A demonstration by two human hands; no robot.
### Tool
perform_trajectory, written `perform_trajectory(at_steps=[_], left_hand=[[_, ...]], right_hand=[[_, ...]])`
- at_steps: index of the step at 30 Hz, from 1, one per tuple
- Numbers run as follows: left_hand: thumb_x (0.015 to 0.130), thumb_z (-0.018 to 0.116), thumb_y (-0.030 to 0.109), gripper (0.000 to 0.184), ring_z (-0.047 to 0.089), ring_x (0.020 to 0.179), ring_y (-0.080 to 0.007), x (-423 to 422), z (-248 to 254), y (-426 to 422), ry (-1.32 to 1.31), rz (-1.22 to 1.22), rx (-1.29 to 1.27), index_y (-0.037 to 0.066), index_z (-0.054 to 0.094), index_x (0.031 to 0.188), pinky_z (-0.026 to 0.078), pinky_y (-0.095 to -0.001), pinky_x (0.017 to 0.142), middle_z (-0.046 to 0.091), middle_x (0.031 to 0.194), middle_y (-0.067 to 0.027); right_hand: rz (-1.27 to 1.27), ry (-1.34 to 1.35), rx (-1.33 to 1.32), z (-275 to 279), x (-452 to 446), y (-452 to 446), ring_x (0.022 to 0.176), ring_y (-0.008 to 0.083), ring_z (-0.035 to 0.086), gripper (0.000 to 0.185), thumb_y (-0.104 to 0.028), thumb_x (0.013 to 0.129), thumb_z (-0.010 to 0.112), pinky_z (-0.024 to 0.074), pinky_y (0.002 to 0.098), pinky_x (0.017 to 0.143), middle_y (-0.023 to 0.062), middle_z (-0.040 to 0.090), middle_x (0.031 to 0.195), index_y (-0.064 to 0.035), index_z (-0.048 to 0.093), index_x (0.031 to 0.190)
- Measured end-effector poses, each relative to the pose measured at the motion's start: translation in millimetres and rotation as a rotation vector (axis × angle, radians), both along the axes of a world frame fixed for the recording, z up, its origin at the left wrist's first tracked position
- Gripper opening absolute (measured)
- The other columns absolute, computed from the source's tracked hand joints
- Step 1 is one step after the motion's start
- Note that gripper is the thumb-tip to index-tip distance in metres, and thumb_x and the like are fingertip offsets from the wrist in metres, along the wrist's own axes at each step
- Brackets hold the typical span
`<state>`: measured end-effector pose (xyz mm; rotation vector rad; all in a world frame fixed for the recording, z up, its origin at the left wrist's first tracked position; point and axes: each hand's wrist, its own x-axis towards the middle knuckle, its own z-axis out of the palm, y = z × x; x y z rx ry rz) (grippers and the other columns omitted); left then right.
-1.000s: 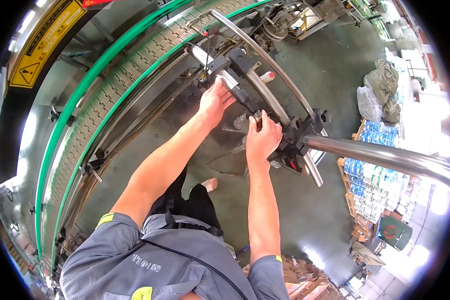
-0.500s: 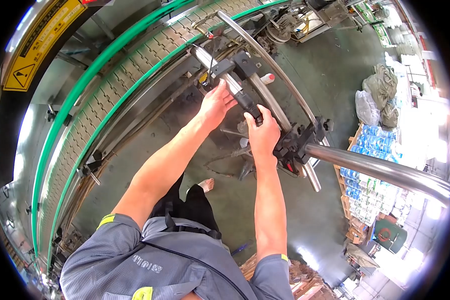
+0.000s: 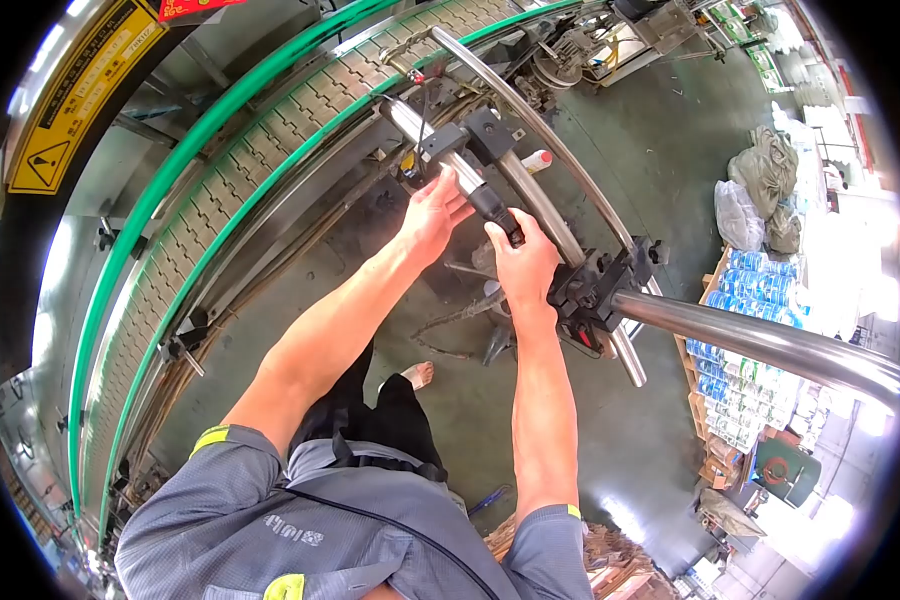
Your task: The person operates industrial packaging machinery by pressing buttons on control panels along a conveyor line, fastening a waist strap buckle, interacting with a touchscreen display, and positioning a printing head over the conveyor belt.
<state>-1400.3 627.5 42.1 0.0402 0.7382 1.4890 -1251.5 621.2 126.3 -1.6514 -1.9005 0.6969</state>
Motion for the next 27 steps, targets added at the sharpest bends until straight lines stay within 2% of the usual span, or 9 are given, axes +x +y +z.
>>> perform_trajectory(at_steps=[9,11,14,16,17,19,22,24,27], left_hand=[[0.103,0.062,0.041,0.035,0.066,0.108,-0.0154,5,-3,2,0.002,0.029,0.042,0.01,0.068,0.119,0.05,-0.0364,0.099,0.072,0.114,-0.003],[0.104,0.06,0.04,0.028,0.064,0.086,-0.0131,4,18,2,-0.079,0.024,0.021,0.013,0.068,0.103,0.051,-0.0319,0.079,0.07,0.095,-0.0007],[0.105,0.054,0.048,0.044,0.036,0.054,-0.0103,-2,19,-9,-0.077,-0.038,-0.106,0.018,0.051,0.073,0.031,-0.0298,0.052,0.043,0.063,0.0068],[0.105,0.052,0.049,0.048,0.048,0.06,-0.0091,-11,11,-50,0.358,-0.099,-0.063,0.009,0.063,0.08,0.041,-0.0301,0.056,0.055,0.068,0.0036],[0.106,0.054,0.044,0.045,0.061,0.076,-0.0112,-19,26,-79,0.515,-0.086,-0.024,0.002,0.07,0.098,0.052,-0.0287,0.072,0.07,0.087,-0.0034],[0.102,0.065,0.027,0.026,0.069,0.079,-0.0125,-63,131,-160,0.907,-0.032,0.013,0.002,0.073,0.102,0.057,-0.031,0.071,0.076,0.087,-0.0049],[0.087,0.073,0.002,0.006,0.069,0.074,-0.0203,-169,258,-246,2.042,0.725,0.346,0.006,0.071,0.091,0.055,-0.0327,0.067,0.074,0.088,-0.0049],[0.079,0.082,0.006,0.022,0.065,0.086,-0.0241,-239,327,-273,2.357,1.208,-0.025,0.01,0.07,0.096,0.051,-0.0364,0.083,0.071,0.095,-0.0047],[0.082,0.08,0.037,0.041,0.065,0.098,-0.0285,-310,367,-278,2.438,1.057,-0.622,0.01,0.074,0.112,0.048,-0.0386,0.093,0.072,0.101,-0.0045]], right_hand=[[-0.012,-0.024,0.005,-8,-2,8,0.076,0.0243,0.07,0.039,-0.028,0.083,0.082,0.054,0.0359,0.073,0.0138,0.074,0.089,-0.0075,0.073,0.115],[-0.01,-0.089,0.016,1,-2,7,0.084,0.0249,0.072,0.043,-0.03,0.083,0.082,0.0549,0.0356,0.078,0.0151,0.075,0.097,-0.0078,0.073,0.118],[0.088,0.018,-0.01,4,-3,4,0.101,0.0273,0.071,0.054,-0.028,0.086,0.081,0.054,0.0389,0.091,0.0161,0.074,0.112,-0.002,0.065,0.13],[0.097,-0.107,0.174,-2,13,-9,0.118,0.0312,0.064,0.064,-0.026,0.088,0.079,0.0476,0.04,0.103,0.019,0.067,0.129,0.0026,0.055,0.14],[0.062,-0.186,0.333,9,19,-23,0.123,0.0323,0.061,0.065,-0.025,0.09,0.077,0.045,0.0405,0.107,0.0188,0.064,0.133,0.0035,0.052,0.143],[0.098,-0.061,0.351,22,35,-62,0.128,0.0359,0.056,0.058,-0.018,0.092,0.073,0.0406,0.0423,0.111,0.0194,0.06,0.138,0.0035,0.053,0.141],[0.207,0.007,0.331,11,52,-139,0.125,0.036,0.057,0.047,-0.012,0.092,0.07,0.0421,0.0445,0.11,0.0191,0.061,0.134,0.0029,0.057,0.135],[0.224,0.027,0.148,-24,74,-179,0.123,0.036,0.058,0.043,-0.012,0.09,0.071,0.0433,0.0457,0.108,0.0189,0.063,0.13,0.0023,0.061,0.129],[0.224,0.067,-0.166,-64,92,-229,0.118,0.0341,0.06,0.038,-0.011,0.085,0.075,0.0461,0.0443,0.105,0.0168,0.066,0.125,-0.0005,0.066,0.121]])
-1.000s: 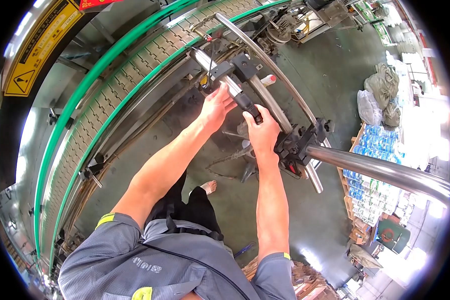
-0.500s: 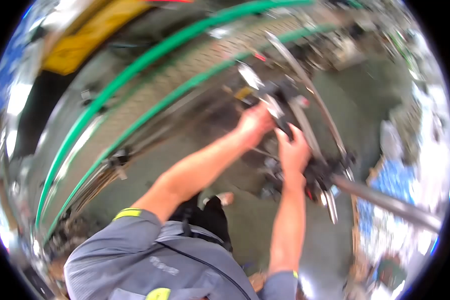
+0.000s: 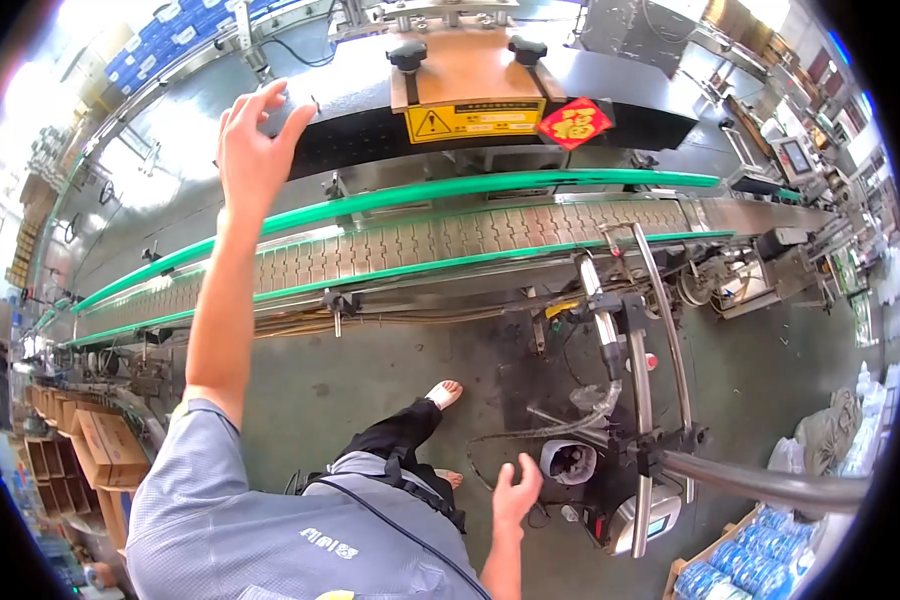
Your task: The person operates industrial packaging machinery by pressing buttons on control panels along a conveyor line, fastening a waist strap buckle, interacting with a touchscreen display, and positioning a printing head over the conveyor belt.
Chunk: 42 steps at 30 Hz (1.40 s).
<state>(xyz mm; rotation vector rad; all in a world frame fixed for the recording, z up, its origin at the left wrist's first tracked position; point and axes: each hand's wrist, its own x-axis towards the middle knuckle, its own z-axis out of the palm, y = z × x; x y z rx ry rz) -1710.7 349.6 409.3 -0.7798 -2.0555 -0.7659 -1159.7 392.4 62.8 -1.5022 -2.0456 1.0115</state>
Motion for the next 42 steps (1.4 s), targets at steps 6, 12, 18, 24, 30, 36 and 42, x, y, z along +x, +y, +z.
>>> perform_trajectory(at_steps=[6,12,18,24,30,36,42], left_hand=[[0.091,0.072,0.038,0.028,0.07,0.088,-0.0334,-58,1,12,-0.155,-0.069,-0.203,0.013,0.079,0.1,0.054,-0.0387,0.083,0.075,0.098,-0.0102],[0.096,0.067,0.005,0.01,0.07,0.073,-0.0172,127,-83,78,-0.701,-0.991,0.381,0.006,0.07,0.105,0.056,-0.029,0.065,0.074,0.096,-0.0086],[0.1,0.065,0.011,0.023,0.07,0.071,-0.0161,288,-271,189,-1.828,-0.912,0.084,-0.003,0.069,0.117,0.06,-0.0289,0.067,0.073,0.087,-0.0101],[0.096,0.072,0.014,0.015,0.07,0.072,-0.0162,316,-332,245,-2.04,-0.709,0.383,0.0,0.069,0.1,0.059,-0.0291,0.064,0.073,0.087,-0.0099],[0.097,0.069,0.009,0.012,0.072,0.078,-0.0188,328,-333,259,-2.056,-0.742,0.38,-0.002,0.071,0.102,0.061,-0.0305,0.071,0.073,0.093,-0.0115],[0.092,0.071,0.002,0.015,0.073,0.079,-0.0212,329,-334,259,-1.975,-0.785,0.398,-0.006,0.07,0.104,0.061,-0.0314,0.072,0.073,0.09,-0.0129],[0.092,0.075,0.007,0.023,0.071,0.08,-0.0172,326,-362,263,-1.852,-0.895,0.378,-0.007,0.067,0.11,0.059,-0.0285,0.072,0.073,0.095,-0.0122]], right_hand=[[0.114,-0.078,-0.023,-6,27,-47,0.113,0.0322,0.065,0.034,-0.021,0.087,0.075,0.0513,0.0423,0.099,0.0154,0.071,0.118,-0.0052,0.071,0.117],[-0.284,-0.073,-0.237,-31,90,-74,0.11,0.03,0.069,0.035,-0.025,0.091,0.073,0.0531,0.0402,0.096,0.0151,0.073,0.116,-0.0046,0.07,0.118],[-0.443,-0.218,-0.435,-56,135,-127,0.094,0.0255,0.073,0.035,-0.033,0.089,0.074,0.055,0.0367,0.087,0.0111,0.076,0.101,-0.0082,0.072,0.113],[-0.608,-0.237,-0.528,-65,156,-183,0.091,0.0226,0.074,0.038,-0.036,0.088,0.074,0.0561,0.0349,0.085,0.0107,0.077,0.097,-0.0076,0.075,0.113],[-0.722,-0.194,-0.607,-88,164,-218,0.088,0.0183,0.073,0.036,-0.032,0.089,0.074,0.0566,0.0324,0.081,0.011,0.078,0.095,-0.0031,0.075,0.111],[-0.704,-0.29,-0.637,-73,159,-211,0.095,0.0242,0.074,0.037,-0.037,0.088,0.071,0.0568,0.036,0.087,0.0109,0.078,0.101,-0.0086,0.076,0.112],[-0.806,-0.281,-0.671,-66,160,-202,0.102,0.0273,0.073,0.038,-0.041,0.088,0.07,0.0571,0.0395,0.091,0.0106,0.077,0.108,-0.0139,0.075,0.114]])
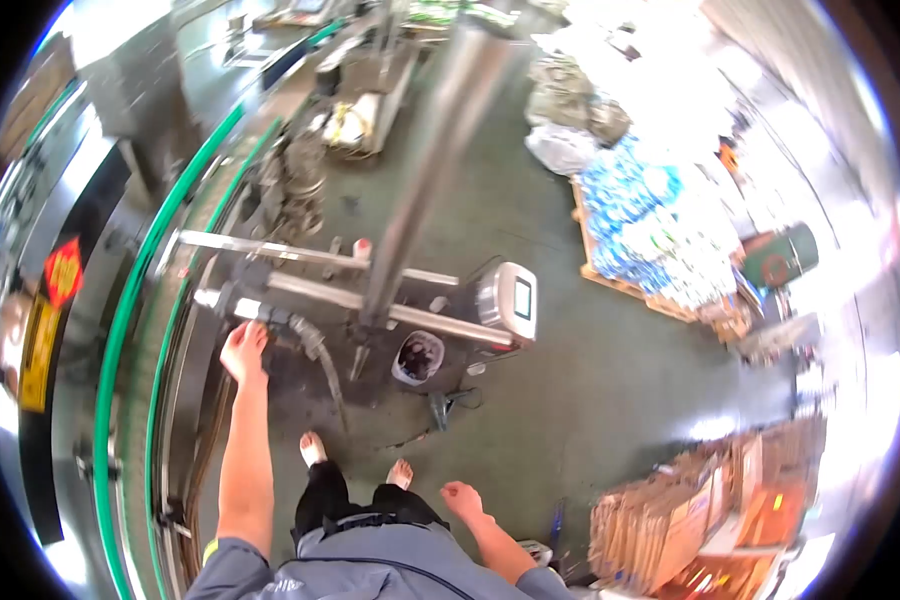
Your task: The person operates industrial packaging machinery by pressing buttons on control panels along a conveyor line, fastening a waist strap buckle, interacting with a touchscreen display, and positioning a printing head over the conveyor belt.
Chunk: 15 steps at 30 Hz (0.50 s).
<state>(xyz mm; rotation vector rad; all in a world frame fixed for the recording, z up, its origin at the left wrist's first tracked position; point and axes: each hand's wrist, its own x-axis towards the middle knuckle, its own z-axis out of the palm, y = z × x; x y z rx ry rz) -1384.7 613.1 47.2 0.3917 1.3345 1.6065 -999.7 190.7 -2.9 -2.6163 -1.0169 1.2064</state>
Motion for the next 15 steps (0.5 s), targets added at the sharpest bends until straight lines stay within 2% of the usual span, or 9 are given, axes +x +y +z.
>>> perform_trajectory(at_steps=[4,7,11,15], left_hand=[[0.098,0.071,0.018,0.018,0.069,0.075,-0.0138,5,7,1,-0.047,-0.006,-0.093,0.001,0.068,0.096,0.056,-0.0266,0.067,0.073,0.089,-0.0069],[0.099,0.07,0.023,0.02,0.068,0.071,-0.0134,5,8,4,-0.086,-0.009,-0.13,0.004,0.067,0.093,0.054,-0.0247,0.064,0.072,0.082,-0.0052],[0.099,0.07,0.02,0.018,0.067,0.072,-0.0125,10,11,2,-0.137,0.023,-0.145,0.003,0.067,0.095,0.053,-0.0237,0.063,0.072,0.084,-0.0053],[0.098,0.07,0.012,0.01,0.064,0.071,-0.0111,16,4,3,-0.052,0.088,-0.024,0.002,0.067,0.096,0.05,-0.0228,0.062,0.07,0.083,-0.0038]], right_hand=[[0.035,-0.004,0.004,-2,-1,-1,0.105,0.0274,0.072,0.039,-0.041,0.088,0.068,0.0568,0.0395,0.092,0.0105,0.076,0.111,-0.0141,0.074,0.116],[0.046,0.004,-0.028,-6,-1,-6,0.106,0.0275,0.072,0.039,-0.041,0.089,0.067,0.0565,0.0396,0.093,0.0101,0.076,0.112,-0.014,0.074,0.117],[0.016,0.025,-0.088,-5,-4,-13,0.111,0.0277,0.07,0.041,-0.042,0.089,0.066,0.0546,0.0401,0.097,0.008,0.075,0.116,-0.0155,0.074,0.119],[0.017,0.033,-0.092,-2,-4,-17,0.111,0.0277,0.07,0.041,-0.042,0.089,0.066,0.0544,0.0399,0.098,0.007,0.075,0.117,-0.0163,0.074,0.12]])
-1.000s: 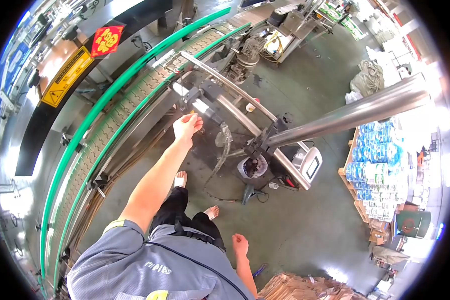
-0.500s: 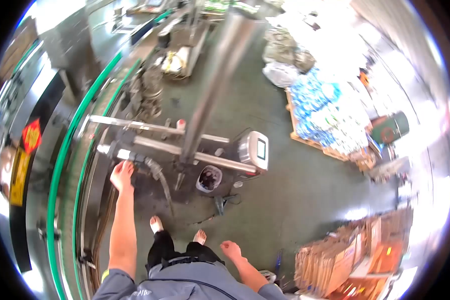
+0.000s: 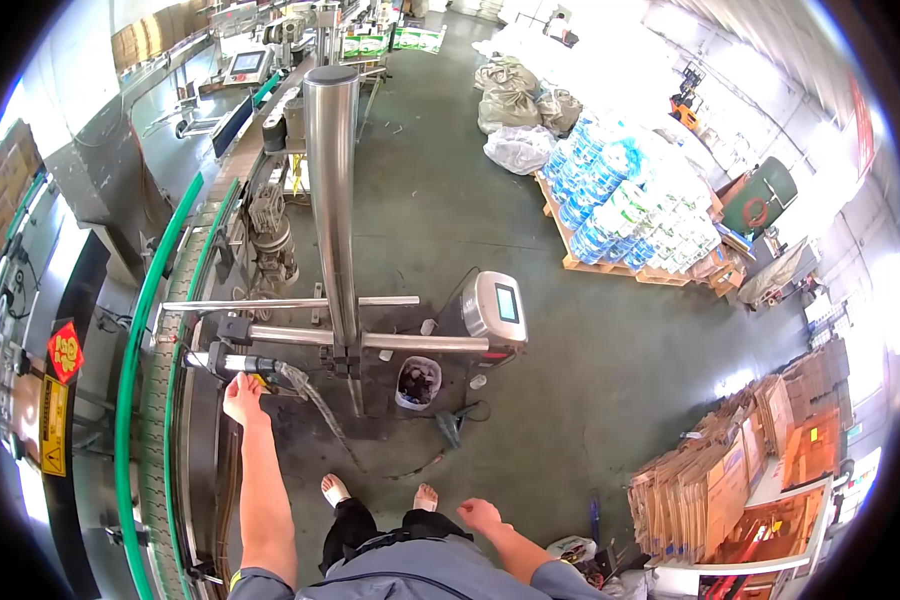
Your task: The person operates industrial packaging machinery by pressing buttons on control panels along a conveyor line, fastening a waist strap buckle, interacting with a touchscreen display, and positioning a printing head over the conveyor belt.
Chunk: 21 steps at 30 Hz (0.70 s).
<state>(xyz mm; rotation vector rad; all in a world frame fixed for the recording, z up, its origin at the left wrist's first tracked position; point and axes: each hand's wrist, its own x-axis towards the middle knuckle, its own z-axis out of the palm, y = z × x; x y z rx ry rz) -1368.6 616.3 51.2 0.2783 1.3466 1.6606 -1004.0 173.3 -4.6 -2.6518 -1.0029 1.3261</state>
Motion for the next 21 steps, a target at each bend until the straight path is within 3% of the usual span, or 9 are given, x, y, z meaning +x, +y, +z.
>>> perform_trajectory(at_steps=[4,13,18,20,21], left_hand=[[0.095,0.07,0.003,0.003,0.062,0.069,-0.0101,-3,-6,2,0.142,0.035,0.123,0.001,0.069,0.094,0.049,-0.0229,0.062,0.069,0.082,-0.0035],[0.088,0.074,-0.002,0.009,0.065,0.073,-0.0118,4,5,-3,0.43,0.081,0.008,-0.002,0.075,0.097,0.052,-0.0234,0.065,0.072,0.085,-0.004],[0.091,0.075,0.004,0.013,0.067,0.076,-0.0136,-2,-13,1,0.308,0.098,0.057,-0.001,0.072,0.103,0.055,-0.0264,0.068,0.073,0.092,-0.0052],[0.093,0.076,0.008,0.015,0.068,0.077,-0.0145,-3,-9,-1,0.038,0.038,-0.003,0.001,0.07,0.104,0.057,-0.0273,0.07,0.073,0.094,-0.0057],[0.093,0.076,0.008,0.015,0.068,0.077,-0.0145,-3,-8,-2,0.039,0.038,-0.003,0.001,0.07,0.104,0.057,-0.0273,0.07,0.073,0.094,-0.0057]], right_hand=[[-0.02,-0.009,-0.01,1,2,0,0.111,0.0276,0.07,0.04,-0.041,0.089,0.067,0.0545,0.0392,0.097,0.0075,0.075,0.116,-0.0164,0.074,0.119],[-0.013,-0.001,-0.018,-2,1,-1,0.112,0.0281,0.069,0.041,-0.043,0.089,0.066,0.0536,0.0403,0.099,0.008,0.075,0.117,-0.0172,0.074,0.12],[-0.019,-0.007,-0.017,2,-3,-1,0.112,0.0282,0.069,0.042,-0.043,0.089,0.065,0.0535,0.0401,0.099,0.0079,0.075,0.117,-0.0166,0.075,0.119],[-0.019,-0.044,0.0,0,-3,-3,0.107,0.0285,0.071,0.038,-0.041,0.087,0.068,0.0557,0.0397,0.095,0.008,0.076,0.112,-0.0172,0.076,0.116],[-0.019,-0.043,-0.001,-2,-3,-4,0.107,0.0285,0.071,0.038,-0.041,0.087,0.068,0.0557,0.0397,0.095,0.008,0.076,0.112,-0.0172,0.076,0.116]])
